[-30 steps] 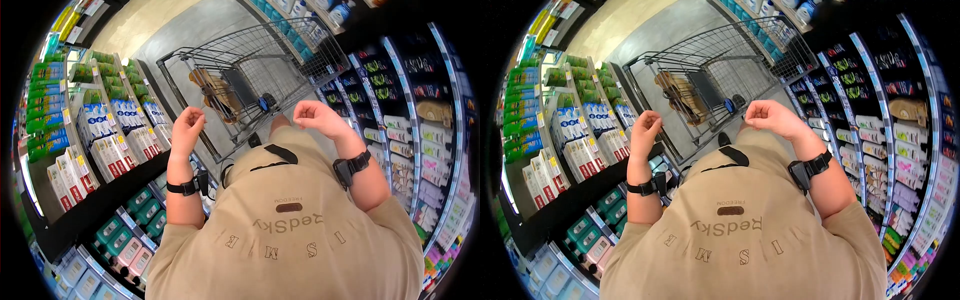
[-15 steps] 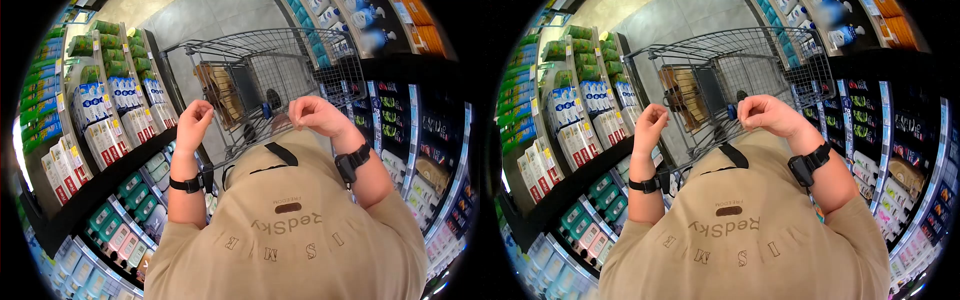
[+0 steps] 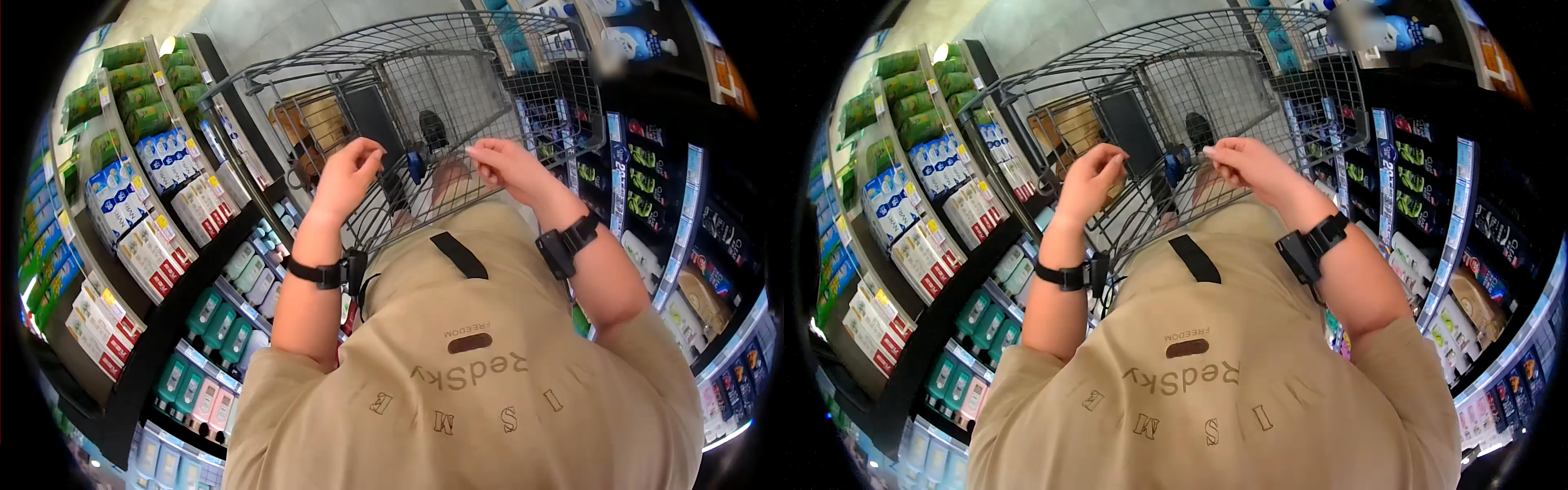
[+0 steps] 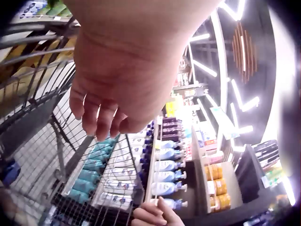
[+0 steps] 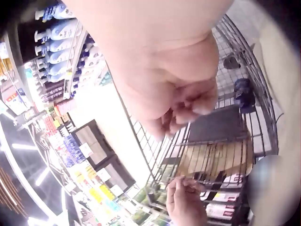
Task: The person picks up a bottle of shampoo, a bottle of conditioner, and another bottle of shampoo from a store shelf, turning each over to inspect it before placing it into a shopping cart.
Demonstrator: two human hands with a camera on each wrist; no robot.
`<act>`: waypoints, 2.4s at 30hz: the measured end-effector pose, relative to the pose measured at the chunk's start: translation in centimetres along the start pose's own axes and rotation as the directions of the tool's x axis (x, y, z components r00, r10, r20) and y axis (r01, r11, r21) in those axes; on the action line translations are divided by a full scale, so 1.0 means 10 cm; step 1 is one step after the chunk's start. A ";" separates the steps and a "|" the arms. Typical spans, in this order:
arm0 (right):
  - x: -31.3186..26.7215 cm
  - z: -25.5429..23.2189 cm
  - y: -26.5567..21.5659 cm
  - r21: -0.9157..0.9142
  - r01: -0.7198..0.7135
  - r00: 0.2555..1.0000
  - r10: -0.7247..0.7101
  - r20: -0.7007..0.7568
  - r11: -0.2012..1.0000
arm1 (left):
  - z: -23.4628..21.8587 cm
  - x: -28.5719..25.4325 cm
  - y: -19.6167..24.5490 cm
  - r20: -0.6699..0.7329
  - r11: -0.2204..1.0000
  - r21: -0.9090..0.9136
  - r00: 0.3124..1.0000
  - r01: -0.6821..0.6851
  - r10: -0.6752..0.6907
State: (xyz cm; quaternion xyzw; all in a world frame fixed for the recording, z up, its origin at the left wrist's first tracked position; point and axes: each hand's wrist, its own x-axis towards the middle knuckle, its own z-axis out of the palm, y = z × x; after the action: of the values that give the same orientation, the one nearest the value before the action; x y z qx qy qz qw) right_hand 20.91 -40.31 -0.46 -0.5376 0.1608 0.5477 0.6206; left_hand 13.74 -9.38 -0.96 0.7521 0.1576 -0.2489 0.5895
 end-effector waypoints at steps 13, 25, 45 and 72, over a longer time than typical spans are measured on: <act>1.74 -0.32 1.42 -0.199 -0.361 0.924 0.319 -0.212 0.911 | 1.12 1.00 -1.75 0.106 0.774 0.448 0.833 0.448 -0.544; 1.93 -0.32 1.57 -0.272 -0.337 0.941 0.326 -0.085 0.901 | 1.37 1.26 -1.90 0.090 0.723 0.423 0.769 0.546 -0.633; 1.70 -0.45 1.31 0.088 -0.296 0.895 0.309 -0.322 0.951 | 0.58 0.87 -0.51 0.256 0.866 0.420 0.880 0.271 -0.399; 0.00 1.18 0.45 0.292 -0.010 1.000 0.003 0.023 0.956 | -0.98 -1.27 0.19 -0.042 0.961 -0.218 0.986 -0.170 0.164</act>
State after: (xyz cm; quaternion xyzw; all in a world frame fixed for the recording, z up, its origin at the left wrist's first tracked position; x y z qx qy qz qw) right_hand 12.52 -31.13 1.72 -0.4332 0.2346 0.5260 0.6933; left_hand 6.09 0.28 9.51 0.6956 0.1272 -0.1704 0.6862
